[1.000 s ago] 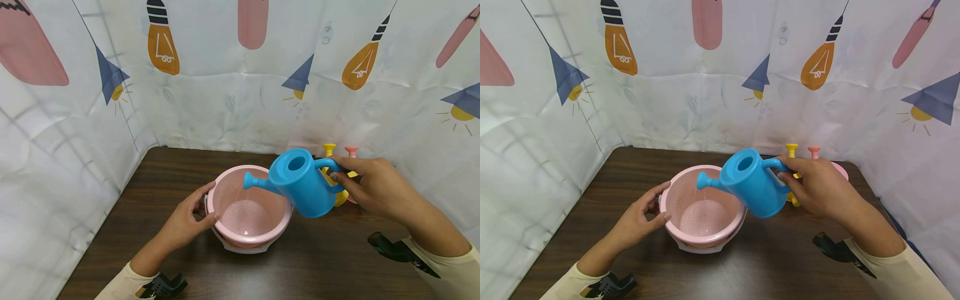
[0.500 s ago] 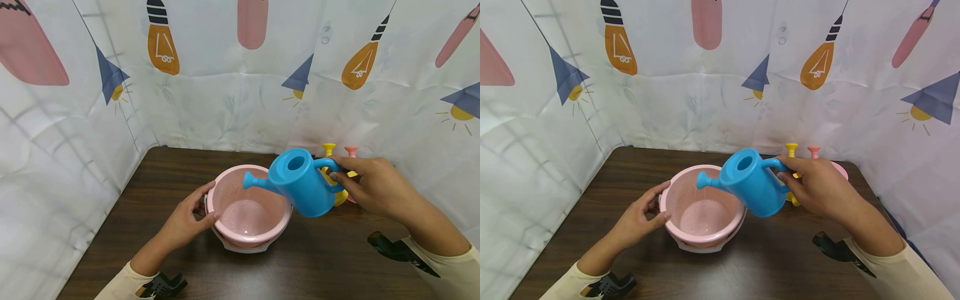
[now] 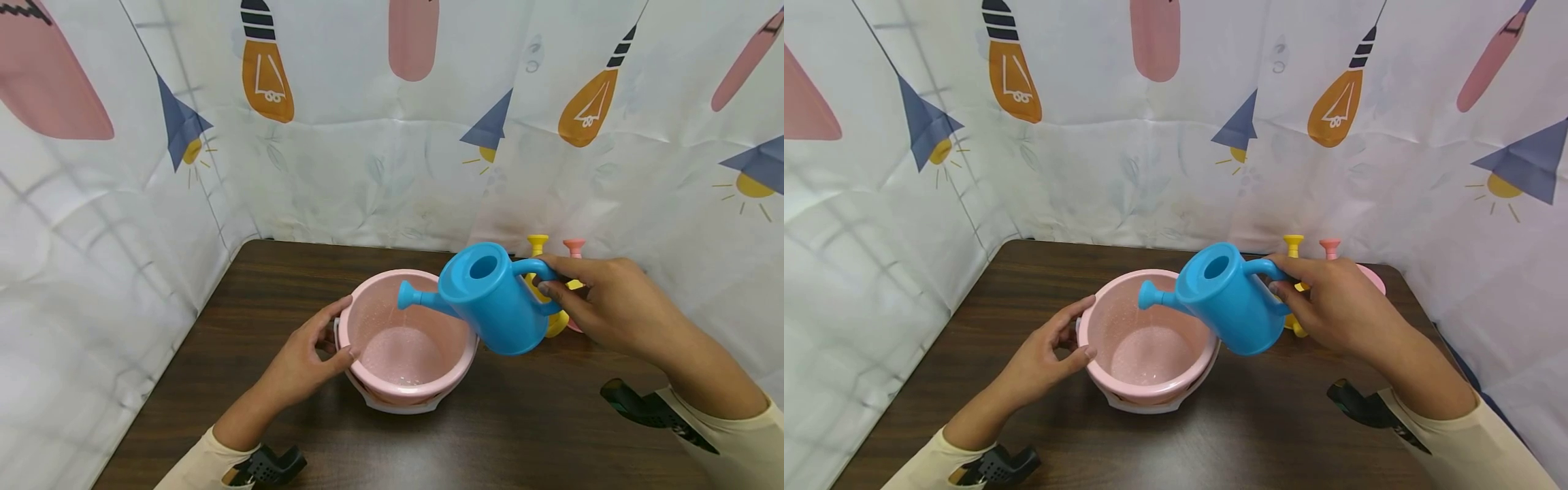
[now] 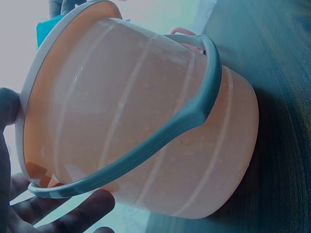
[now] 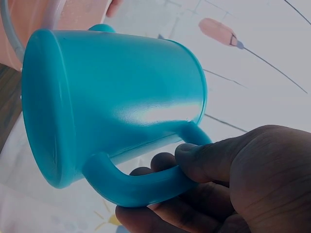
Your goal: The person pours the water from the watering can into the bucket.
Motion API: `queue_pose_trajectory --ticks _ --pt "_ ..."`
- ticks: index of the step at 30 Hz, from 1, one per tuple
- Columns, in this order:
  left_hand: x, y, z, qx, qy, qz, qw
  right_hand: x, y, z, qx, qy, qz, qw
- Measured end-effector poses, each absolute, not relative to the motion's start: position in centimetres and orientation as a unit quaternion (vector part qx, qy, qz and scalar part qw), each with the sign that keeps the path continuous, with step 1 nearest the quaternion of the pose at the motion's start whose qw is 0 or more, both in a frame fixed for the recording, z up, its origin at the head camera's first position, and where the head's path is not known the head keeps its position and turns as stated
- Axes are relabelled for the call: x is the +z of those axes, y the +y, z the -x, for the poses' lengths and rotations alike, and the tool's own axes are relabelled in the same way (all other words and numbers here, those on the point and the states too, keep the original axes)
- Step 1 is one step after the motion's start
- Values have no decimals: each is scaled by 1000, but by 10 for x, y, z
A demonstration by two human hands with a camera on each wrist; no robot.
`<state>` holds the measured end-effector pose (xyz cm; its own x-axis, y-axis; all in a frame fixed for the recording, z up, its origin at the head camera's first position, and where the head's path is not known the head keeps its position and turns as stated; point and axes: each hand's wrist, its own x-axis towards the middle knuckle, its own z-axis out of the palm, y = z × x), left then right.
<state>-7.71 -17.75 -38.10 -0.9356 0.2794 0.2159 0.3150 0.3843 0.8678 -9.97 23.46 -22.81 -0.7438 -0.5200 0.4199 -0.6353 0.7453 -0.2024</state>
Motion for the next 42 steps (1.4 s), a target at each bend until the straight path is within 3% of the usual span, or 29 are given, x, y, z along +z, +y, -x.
queue_pose_trajectory --ticks 42 --pt "-381 -176 77 -519 -835 179 24 -228 236 100 171 -919 -314 163"
